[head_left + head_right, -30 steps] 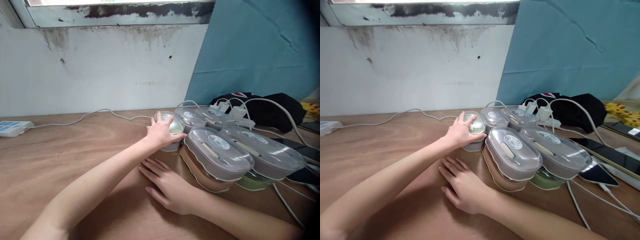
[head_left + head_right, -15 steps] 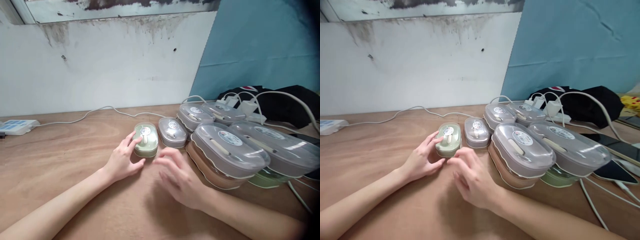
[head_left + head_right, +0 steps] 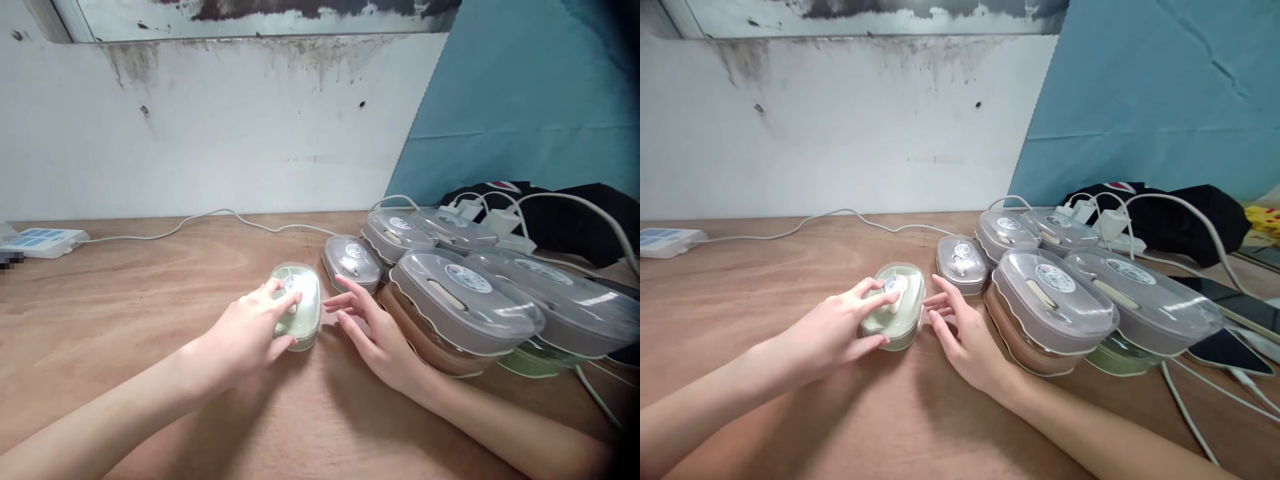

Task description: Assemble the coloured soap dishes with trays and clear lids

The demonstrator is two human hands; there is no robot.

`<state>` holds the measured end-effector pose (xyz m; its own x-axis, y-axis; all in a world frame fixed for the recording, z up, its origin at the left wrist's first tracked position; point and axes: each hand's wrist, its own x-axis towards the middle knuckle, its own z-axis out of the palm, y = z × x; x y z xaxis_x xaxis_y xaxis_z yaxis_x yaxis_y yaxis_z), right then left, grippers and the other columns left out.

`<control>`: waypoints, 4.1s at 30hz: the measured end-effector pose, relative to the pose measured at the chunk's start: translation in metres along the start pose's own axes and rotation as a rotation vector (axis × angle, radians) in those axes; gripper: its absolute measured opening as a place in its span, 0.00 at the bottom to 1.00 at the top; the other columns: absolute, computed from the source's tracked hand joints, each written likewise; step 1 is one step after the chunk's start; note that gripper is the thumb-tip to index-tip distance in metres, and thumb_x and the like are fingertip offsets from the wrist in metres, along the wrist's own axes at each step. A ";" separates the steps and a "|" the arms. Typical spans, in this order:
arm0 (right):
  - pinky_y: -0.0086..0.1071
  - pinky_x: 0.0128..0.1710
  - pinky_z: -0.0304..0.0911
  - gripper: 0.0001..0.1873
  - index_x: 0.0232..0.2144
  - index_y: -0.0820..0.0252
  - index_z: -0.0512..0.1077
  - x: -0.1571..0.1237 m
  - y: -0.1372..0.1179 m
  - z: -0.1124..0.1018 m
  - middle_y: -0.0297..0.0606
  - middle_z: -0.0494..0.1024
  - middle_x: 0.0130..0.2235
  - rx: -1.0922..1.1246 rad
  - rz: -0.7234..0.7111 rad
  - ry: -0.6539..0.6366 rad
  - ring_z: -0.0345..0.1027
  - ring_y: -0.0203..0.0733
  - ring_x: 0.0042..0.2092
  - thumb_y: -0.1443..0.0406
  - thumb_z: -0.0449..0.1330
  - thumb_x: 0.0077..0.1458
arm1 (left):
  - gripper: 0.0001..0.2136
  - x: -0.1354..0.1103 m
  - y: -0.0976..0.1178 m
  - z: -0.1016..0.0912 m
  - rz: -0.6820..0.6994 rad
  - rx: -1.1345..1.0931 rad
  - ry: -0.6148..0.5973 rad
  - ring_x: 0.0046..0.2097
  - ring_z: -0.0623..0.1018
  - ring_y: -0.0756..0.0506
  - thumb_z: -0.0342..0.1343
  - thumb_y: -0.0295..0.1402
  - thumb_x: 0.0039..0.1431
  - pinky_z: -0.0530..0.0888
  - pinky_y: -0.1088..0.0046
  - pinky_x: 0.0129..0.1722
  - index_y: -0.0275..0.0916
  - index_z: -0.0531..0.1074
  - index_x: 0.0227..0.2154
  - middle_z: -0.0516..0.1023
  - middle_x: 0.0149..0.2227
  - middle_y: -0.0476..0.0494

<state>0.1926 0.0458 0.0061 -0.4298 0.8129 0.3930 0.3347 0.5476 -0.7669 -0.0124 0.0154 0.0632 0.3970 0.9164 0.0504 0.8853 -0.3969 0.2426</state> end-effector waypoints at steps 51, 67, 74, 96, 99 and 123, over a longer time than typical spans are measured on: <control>0.47 0.59 0.47 0.12 0.40 0.59 0.69 0.003 -0.005 -0.006 0.38 0.75 0.46 -0.482 -0.525 -0.302 0.64 0.40 0.51 0.59 0.52 0.60 | 0.35 0.021 -0.080 -0.014 -0.493 0.266 -0.048 0.63 0.35 0.30 0.35 0.52 0.60 0.51 0.47 0.56 0.35 0.36 0.63 0.34 0.64 0.26; 0.49 0.54 0.54 0.21 0.53 0.62 0.55 -0.001 -0.002 -0.003 0.50 0.64 0.52 -0.444 -0.522 -0.089 0.54 0.49 0.56 0.62 0.52 0.58 | 0.38 0.008 -0.019 -0.004 0.033 -0.371 -0.273 0.54 0.66 0.39 0.52 0.51 0.52 0.67 0.62 0.50 0.49 0.42 0.62 0.59 0.56 0.40; 0.49 0.56 0.52 0.26 0.53 0.61 0.55 -0.005 0.000 -0.007 0.51 0.53 0.59 -0.443 -0.385 -0.279 0.39 0.51 0.63 0.71 0.51 0.51 | 0.30 0.024 -0.052 0.017 -0.305 0.019 0.211 0.55 0.63 0.30 0.46 0.54 0.55 0.65 0.52 0.48 0.43 0.56 0.57 0.52 0.58 0.31; 0.48 0.57 0.50 0.24 0.52 0.57 0.60 0.002 -0.006 -0.013 0.44 0.57 0.60 -0.404 -0.318 -0.454 0.43 0.49 0.62 0.64 0.56 0.51 | 0.36 0.022 -0.083 -0.003 -0.041 0.253 0.039 0.59 0.59 0.35 0.49 0.44 0.54 0.61 0.57 0.54 0.36 0.44 0.62 0.55 0.61 0.32; 0.46 0.55 0.54 0.24 0.52 0.58 0.61 0.002 -0.005 -0.010 0.44 0.61 0.58 -0.449 -0.318 -0.422 0.49 0.49 0.59 0.59 0.57 0.53 | 0.35 0.019 -0.087 -0.009 0.001 0.242 0.001 0.60 0.58 0.37 0.47 0.38 0.54 0.60 0.59 0.54 0.37 0.40 0.62 0.52 0.62 0.36; 0.51 0.52 0.57 0.29 0.53 0.60 0.59 -0.004 0.002 0.001 0.50 0.54 0.60 -0.660 -0.176 -0.086 0.50 0.55 0.57 0.57 0.58 0.50 | 0.18 0.030 -0.031 0.045 0.123 0.307 0.348 0.53 0.65 0.35 0.47 0.29 0.59 0.63 0.55 0.50 0.33 0.62 0.52 0.65 0.53 0.30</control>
<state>0.1938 0.0430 0.0026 -0.5806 0.6973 0.4203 0.6828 0.6982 -0.2151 -0.0175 0.0528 0.0135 0.4451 0.8037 0.3948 0.8881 -0.4526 -0.0799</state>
